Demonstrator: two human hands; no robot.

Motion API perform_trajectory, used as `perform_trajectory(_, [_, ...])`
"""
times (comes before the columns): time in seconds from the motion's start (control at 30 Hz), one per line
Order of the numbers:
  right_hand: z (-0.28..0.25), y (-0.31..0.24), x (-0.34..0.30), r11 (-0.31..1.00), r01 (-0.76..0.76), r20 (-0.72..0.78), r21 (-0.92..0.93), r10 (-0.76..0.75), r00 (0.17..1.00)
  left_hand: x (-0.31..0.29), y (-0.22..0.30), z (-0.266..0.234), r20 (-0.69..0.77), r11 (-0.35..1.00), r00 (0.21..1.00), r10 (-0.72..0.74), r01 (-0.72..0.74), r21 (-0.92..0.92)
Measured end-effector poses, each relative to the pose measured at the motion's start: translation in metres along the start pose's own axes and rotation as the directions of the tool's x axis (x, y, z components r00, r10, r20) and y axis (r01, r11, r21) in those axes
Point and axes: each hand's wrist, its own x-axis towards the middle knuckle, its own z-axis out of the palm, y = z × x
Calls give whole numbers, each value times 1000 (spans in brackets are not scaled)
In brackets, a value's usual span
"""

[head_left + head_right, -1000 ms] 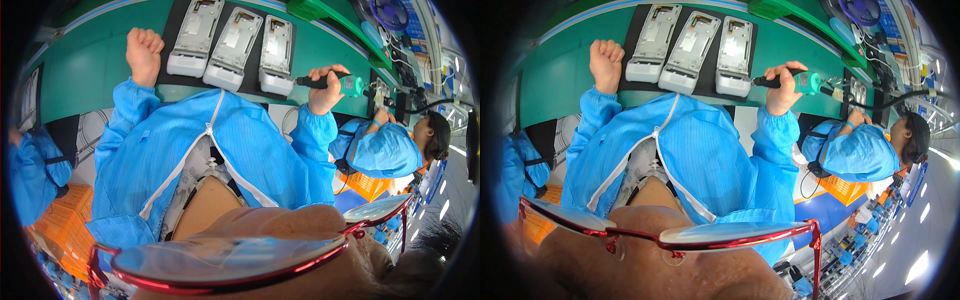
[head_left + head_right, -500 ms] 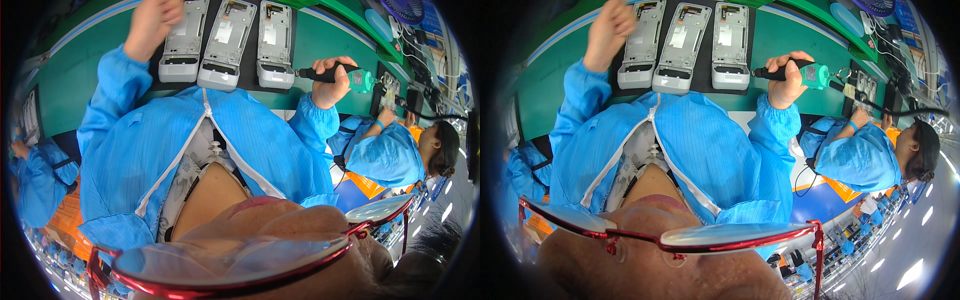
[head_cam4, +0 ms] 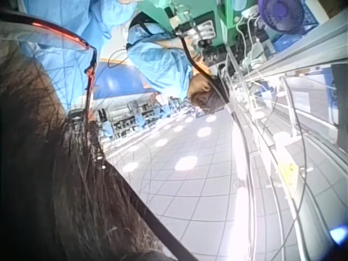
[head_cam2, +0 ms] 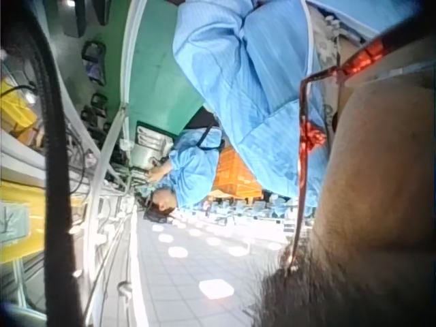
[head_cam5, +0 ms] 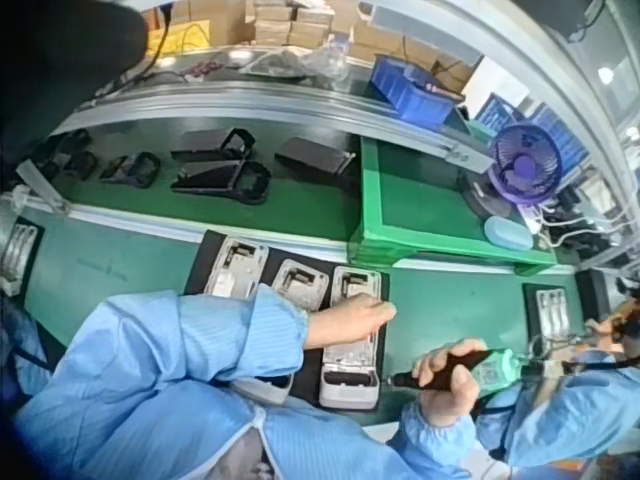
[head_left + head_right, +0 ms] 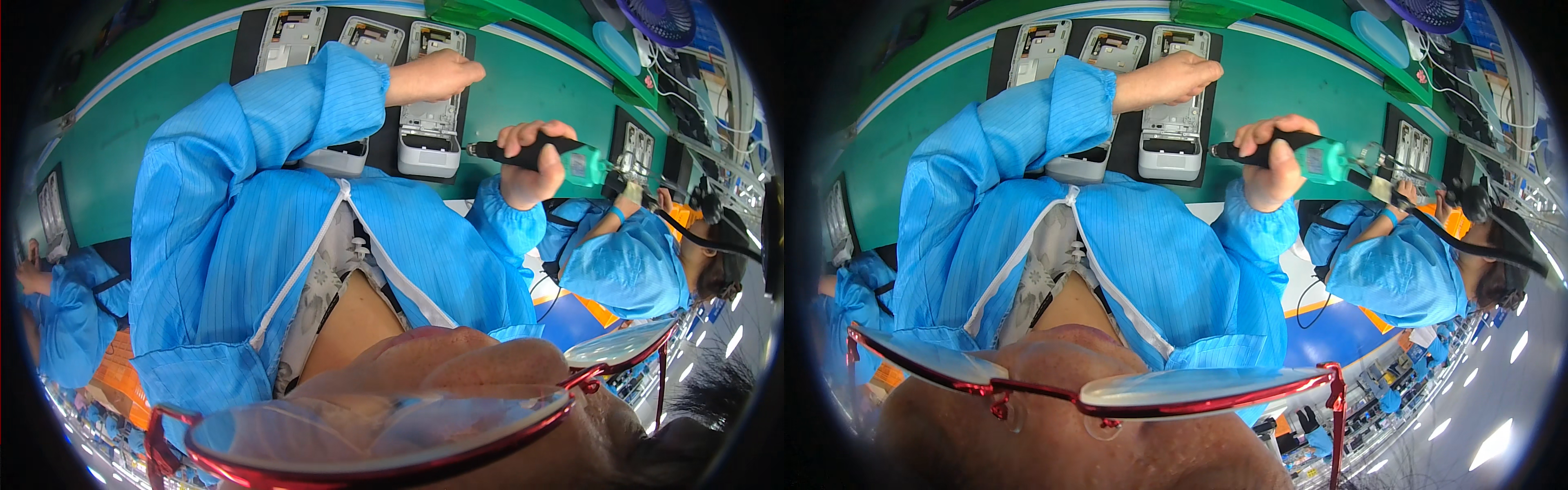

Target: Assembling electronic device components by fastening screws into the casing using an electric screwdriver.

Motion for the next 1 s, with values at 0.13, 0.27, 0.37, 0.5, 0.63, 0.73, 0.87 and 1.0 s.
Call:
perform_trajectory(0.13, [-21, -23, 9, 994, 87, -27, 67, -86, 996, 12, -3, -3, -4, 992, 997, 78, -77, 104])
perform_trajectory(0.27, [-56, -55, 25, 972, 168, 15, 166, -173, 985, 7, -3, -1, -62, 1000, 998, 8, -8, -6])
perform_trajectory(0.37, [-52, -60, 28, 970, 212, -75, 118, -204, 976, 3, 5, -21, 78, 952, 996, -31, 53, -302])
perform_trajectory(0.5, [-24, -48, 35, 966, 164, -92, 199, -148, 985, -26, 25, -37, 136, 848, 986, -101, 157, -505])
perform_trajectory(0.63, [21, -32, 58, 935, 81, 27, 346, -96, 995, -71, 18, -70, 182, 802, 983, -27, 130, -583])
perform_trajectory(0.73, [57, -20, 73, 919, 59, 95, 391, -104, 990, -108, 21, -71, 43, 798, 998, -44, 61, -600])
perform_trajectory(0.87, [95, -12, 81, 892, 39, 162, 451, -125, 979, -133, 13, -83, -8, 823, 995, -101, 79, -562])
perform_trajectory(1.0, [101, -7, 91, 904, 34, 202, 427, -131, 970, -141, 5, -88, 5, 825, 1000, -27, 25, -565])
